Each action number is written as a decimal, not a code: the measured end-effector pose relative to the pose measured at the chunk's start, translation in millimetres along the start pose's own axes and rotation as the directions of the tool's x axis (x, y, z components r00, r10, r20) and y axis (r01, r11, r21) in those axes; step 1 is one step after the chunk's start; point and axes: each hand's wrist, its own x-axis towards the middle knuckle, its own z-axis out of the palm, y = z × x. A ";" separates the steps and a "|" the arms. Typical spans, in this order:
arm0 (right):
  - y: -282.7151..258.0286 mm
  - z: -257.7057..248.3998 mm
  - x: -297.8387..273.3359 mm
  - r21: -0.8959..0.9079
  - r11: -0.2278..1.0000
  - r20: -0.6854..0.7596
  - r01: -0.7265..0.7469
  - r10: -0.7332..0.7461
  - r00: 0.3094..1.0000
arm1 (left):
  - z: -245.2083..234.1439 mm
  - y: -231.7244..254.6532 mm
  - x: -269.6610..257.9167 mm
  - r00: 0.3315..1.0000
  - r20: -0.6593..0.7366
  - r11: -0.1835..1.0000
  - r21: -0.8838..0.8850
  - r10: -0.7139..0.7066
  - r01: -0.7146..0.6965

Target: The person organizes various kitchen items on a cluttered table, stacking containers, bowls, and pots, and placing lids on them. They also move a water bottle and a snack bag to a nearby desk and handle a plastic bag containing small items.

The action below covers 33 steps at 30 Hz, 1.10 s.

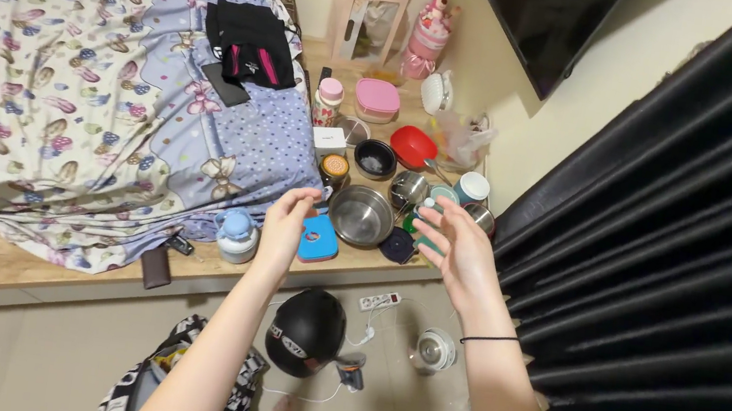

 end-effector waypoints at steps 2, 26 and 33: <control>-6.5 -9.5 24.7 -0.025 1.000 -0.012 -0.010 0.009 1.000 | 9.3 -1.6 17.4 0.999 -0.014 0.999 -0.007 0.047 -0.047; -65.6 -27.6 259.4 -0.048 0.999 0.173 0.015 -0.007 0.985 | 77.1 6.5 176.3 0.983 -0.116 0.988 -0.043 0.142 -0.148; -76.8 -32.9 321.6 -0.184 0.983 0.308 -0.011 0.068 0.949 | 109.4 -21.3 207.4 0.954 -0.232 0.979 -0.035 0.189 -0.203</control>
